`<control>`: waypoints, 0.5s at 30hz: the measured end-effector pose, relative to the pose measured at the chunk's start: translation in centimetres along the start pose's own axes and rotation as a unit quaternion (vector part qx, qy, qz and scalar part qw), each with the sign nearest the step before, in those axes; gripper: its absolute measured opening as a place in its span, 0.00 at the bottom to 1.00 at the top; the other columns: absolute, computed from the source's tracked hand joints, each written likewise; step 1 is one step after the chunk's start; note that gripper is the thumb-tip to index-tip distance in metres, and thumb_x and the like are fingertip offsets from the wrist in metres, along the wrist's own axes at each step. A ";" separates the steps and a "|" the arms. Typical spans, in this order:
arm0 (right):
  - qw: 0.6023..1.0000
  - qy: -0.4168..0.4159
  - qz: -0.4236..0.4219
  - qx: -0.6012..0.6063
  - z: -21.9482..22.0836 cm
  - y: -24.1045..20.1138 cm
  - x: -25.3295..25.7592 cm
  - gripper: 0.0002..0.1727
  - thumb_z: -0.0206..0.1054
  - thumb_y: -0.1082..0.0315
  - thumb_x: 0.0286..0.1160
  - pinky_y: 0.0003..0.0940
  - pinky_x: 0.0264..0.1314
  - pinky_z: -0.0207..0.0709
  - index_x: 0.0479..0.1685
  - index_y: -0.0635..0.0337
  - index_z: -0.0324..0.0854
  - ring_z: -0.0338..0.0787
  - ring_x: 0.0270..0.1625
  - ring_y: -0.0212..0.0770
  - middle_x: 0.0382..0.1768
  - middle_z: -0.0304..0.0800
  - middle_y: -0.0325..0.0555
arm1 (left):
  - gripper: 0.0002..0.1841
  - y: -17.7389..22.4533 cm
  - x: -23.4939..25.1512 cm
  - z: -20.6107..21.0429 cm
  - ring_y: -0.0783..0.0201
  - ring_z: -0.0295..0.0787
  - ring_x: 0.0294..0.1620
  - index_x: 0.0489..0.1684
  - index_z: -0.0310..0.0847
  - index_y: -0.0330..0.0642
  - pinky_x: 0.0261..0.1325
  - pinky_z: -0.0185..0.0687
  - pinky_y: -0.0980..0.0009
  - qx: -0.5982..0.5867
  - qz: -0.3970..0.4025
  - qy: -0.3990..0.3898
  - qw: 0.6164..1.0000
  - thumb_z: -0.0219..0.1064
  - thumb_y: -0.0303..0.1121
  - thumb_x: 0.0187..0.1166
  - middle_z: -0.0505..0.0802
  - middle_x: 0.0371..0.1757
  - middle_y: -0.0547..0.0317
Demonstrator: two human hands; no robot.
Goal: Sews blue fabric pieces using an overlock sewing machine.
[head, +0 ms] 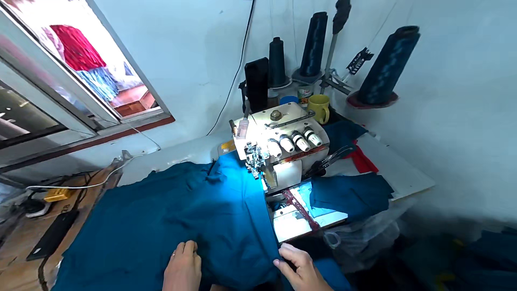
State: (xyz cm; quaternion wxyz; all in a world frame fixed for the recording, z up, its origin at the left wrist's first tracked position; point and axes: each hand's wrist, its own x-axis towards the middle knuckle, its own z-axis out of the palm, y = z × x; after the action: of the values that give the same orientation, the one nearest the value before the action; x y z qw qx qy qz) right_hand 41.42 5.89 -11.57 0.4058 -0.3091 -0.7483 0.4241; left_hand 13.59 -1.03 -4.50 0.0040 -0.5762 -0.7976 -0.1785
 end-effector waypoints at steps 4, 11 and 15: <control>0.996 -0.014 0.078 -0.046 -0.7 -1.4 0.2 0.21 0.55 0.61 0.88 0.36 0.46 0.79 0.35 0.69 0.85 0.85 0.38 0.43 0.31 0.83 0.53 | 0.08 -0.4 -0.3 0.3 0.35 0.90 0.42 0.42 0.84 0.23 0.47 0.86 0.41 0.005 0.013 0.029 0.999 0.63 0.16 0.70 0.89 0.41 0.32; 0.988 0.124 0.088 -0.027 0.0 -1.6 -1.0 0.11 0.71 0.61 0.73 0.19 0.46 0.80 0.33 0.59 0.95 0.88 0.40 0.27 0.32 0.91 0.40 | 0.08 -0.5 -0.6 -0.1 0.36 0.90 0.42 0.44 0.83 0.23 0.48 0.84 0.41 -0.015 -0.051 0.039 0.998 0.62 0.16 0.72 0.89 0.43 0.32; 0.988 0.136 0.075 -0.024 -0.1 -2.0 -1.6 0.13 0.68 0.60 0.76 0.32 0.51 0.78 0.32 0.57 0.95 0.87 0.44 0.32 0.33 0.90 0.39 | 0.09 -1.1 -1.1 -0.1 0.39 0.89 0.40 0.45 0.83 0.23 0.46 0.84 0.42 -0.029 -0.048 0.056 0.997 0.61 0.17 0.72 0.89 0.42 0.33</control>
State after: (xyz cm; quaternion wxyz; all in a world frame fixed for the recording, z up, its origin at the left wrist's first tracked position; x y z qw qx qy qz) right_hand 42.00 3.75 -10.32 0.4631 -0.4286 -0.6709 0.3895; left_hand 12.89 -2.38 -4.91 0.0228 -0.5263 -0.8172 -0.2336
